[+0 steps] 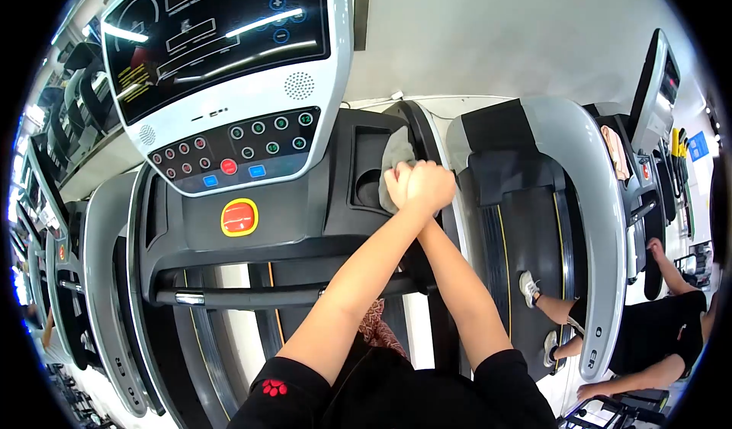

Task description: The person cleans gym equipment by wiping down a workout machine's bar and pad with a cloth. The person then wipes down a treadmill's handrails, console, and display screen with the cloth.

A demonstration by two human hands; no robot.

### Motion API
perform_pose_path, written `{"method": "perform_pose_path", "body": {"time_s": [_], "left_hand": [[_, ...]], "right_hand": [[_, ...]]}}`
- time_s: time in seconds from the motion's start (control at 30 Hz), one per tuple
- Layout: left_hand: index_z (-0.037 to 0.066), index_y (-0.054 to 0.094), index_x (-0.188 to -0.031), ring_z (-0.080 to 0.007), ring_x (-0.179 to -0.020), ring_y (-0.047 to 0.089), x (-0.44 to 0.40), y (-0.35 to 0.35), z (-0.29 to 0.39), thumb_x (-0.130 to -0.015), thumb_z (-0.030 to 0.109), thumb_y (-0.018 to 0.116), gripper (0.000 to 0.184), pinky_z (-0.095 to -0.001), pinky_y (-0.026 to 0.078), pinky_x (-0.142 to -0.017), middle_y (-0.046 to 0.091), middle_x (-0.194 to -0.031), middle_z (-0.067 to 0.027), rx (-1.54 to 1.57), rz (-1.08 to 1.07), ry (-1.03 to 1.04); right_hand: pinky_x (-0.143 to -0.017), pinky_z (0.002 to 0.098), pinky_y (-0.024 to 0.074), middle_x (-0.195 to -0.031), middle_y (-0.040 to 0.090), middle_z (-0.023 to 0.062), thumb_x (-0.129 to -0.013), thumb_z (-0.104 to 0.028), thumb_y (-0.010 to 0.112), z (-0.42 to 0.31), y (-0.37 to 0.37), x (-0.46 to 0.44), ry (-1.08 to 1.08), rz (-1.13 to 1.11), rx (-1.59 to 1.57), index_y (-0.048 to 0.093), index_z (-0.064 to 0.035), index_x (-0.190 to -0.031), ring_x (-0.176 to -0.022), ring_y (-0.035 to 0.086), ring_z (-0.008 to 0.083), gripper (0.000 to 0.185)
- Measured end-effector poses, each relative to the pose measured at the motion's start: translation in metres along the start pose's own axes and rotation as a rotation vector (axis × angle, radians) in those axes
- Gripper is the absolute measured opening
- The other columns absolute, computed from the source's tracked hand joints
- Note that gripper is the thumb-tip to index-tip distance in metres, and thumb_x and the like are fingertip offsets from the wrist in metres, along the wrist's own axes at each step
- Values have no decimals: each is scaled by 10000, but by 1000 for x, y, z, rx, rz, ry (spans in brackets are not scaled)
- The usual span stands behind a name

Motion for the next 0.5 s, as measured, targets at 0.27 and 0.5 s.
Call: {"method": "perform_pose_path", "body": {"time_s": [0.27, 0.5], "left_hand": [[125, 490, -526, -188, -527, 541, 164, -96, -10, -594, 203, 598, 149, -379, 297, -499, 519, -531, -7, 131, 667, -6], [51, 614, -625, -273, -715, 549, 230, -87, -70, -584, 180, 590, 138, -423, 410, -681, 589, -635, -102, -84, 525, -104]], "right_hand": [[-498, 437, 380, -524, 532, 96, -699, -359, 567, -64, -70, 88, -389, -95, -774, 540, -107, -601, -492, 537, 270, 272], [-536, 422, 410, -571, 543, 74, -696, -352, 562, -131, -60, 108, -223, 157, -871, 584, -93, -696, -539, 546, 270, 261]]}}
Point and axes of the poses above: each hand's wrist, its own x-axis away from the middle knuckle, its own y-axis out of the palm, z = x × y, the point moved 4 cm from there along -x, towards the middle knuckle
